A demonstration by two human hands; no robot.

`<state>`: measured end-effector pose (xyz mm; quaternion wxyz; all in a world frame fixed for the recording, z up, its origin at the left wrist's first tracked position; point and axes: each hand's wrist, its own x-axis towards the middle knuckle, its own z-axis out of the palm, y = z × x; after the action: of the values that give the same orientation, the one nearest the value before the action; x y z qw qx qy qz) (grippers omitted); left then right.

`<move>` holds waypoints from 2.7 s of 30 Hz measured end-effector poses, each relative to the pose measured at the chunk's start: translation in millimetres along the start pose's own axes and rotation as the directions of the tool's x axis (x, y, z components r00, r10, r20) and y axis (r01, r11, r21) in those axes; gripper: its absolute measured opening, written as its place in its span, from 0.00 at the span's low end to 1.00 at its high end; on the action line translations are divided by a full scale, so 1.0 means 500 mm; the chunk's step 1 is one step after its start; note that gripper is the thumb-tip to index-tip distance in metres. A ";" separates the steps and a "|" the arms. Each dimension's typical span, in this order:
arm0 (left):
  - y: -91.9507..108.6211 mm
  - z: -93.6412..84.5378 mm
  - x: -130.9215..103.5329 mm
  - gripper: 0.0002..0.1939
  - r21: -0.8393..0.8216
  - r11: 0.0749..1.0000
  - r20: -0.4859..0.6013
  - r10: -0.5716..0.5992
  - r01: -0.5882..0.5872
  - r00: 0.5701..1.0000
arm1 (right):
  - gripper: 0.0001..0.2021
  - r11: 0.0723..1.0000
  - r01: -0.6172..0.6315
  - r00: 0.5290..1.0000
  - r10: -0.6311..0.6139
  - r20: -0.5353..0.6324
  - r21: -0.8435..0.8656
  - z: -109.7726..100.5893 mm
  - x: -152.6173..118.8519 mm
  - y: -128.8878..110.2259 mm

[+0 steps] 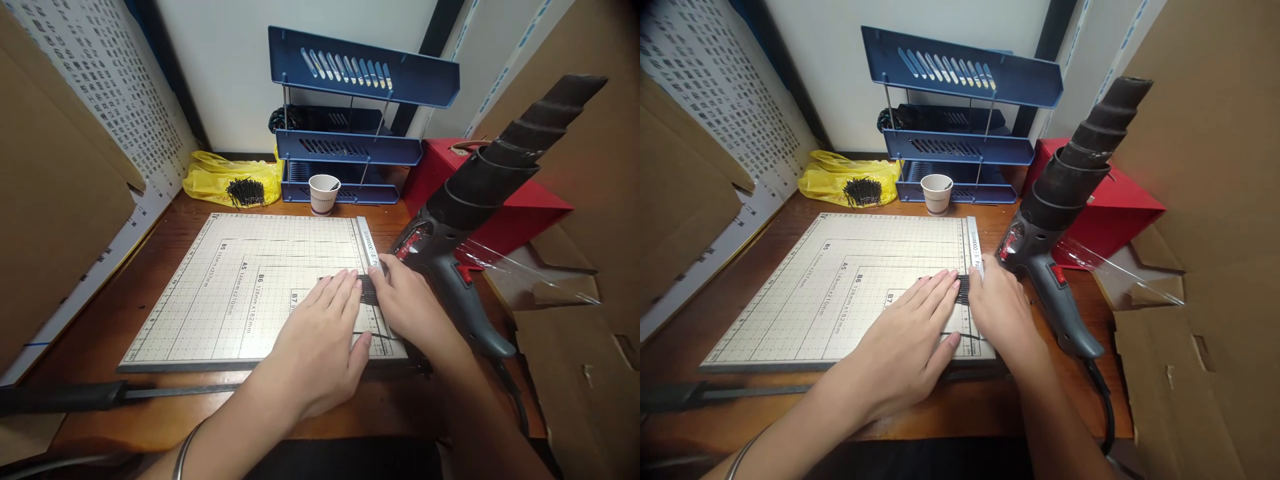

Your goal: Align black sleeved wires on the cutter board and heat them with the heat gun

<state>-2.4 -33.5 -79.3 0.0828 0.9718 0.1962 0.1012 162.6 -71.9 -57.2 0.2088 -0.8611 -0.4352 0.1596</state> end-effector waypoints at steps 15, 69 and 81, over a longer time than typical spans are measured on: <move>0.001 -0.005 0.003 0.33 -0.018 1.000 0.035 -0.007 0.008 0.999 | 0.23 0.995 -0.038 0.999 0.040 -0.022 0.091 -0.008 -0.062 0.035; 0.004 -0.004 0.003 0.34 -0.014 1.000 0.029 -0.006 0.006 1.000 | 0.22 0.971 -0.084 0.993 0.100 0.061 -0.224 -0.016 0.003 -0.015; 0.006 -0.011 0.004 0.35 -0.012 1.000 0.022 -0.020 0.021 1.000 | 0.18 0.989 0.033 0.782 0.065 -0.619 0.145 -0.048 -0.072 0.048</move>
<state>-0.9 -34.7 -72.9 0.0921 0.9702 0.2047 0.0910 169.6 -119.1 -45.0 0.4025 -0.8513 -0.3215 -0.0997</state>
